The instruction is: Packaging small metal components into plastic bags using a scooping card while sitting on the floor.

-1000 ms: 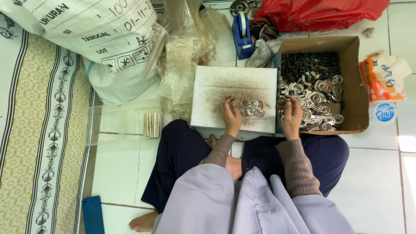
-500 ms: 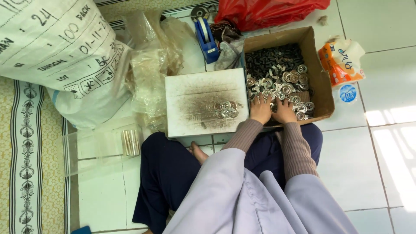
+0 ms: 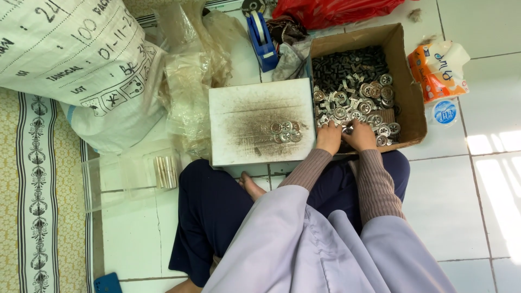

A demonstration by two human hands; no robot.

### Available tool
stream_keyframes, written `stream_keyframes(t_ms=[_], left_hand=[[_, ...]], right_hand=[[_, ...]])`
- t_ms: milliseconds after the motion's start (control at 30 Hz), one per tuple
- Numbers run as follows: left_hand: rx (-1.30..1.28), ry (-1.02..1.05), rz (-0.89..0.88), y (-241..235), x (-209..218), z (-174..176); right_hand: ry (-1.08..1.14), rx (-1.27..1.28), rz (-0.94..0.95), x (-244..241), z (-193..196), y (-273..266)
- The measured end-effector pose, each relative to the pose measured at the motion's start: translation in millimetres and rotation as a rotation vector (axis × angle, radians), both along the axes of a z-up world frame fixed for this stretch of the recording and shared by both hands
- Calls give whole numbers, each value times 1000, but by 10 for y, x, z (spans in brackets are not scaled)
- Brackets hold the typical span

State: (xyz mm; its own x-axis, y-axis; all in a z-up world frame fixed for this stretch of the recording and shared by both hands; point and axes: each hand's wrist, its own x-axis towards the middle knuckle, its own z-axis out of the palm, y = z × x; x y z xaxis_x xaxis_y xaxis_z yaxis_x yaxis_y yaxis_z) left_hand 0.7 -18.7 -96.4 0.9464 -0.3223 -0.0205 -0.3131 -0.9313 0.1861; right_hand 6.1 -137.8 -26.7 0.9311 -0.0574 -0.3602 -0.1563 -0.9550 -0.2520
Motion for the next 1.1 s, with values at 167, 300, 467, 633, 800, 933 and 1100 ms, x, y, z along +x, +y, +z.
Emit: stream_keyframes(t_ms=[167, 300, 467, 633, 800, 933, 1100], left_hand=[[3, -125, 43, -22, -10, -91], [-39, -197, 70, -2, -41, -18], [-419, -13, 103, 169, 17, 618], [-743, 220, 143, 332, 29, 1139], [-861, 259, 129, 550, -167, 1848], [-798, 191, 38, 511, -25, 1473], [-846, 106, -19, 524, -81, 1273]], right_hand=[[-10, 234, -66, 7, 29, -1], [-99, 648, -177, -41, 195, 18], [-222, 1048, -445, -21, 251, -109], [-249, 1254, -601, -17, 208, -156], [-220, 1340, -597, -39, 252, -120], [-206, 1388, -590, -55, 231, -110], [-271, 1343, -490, -167, 240, -86]])
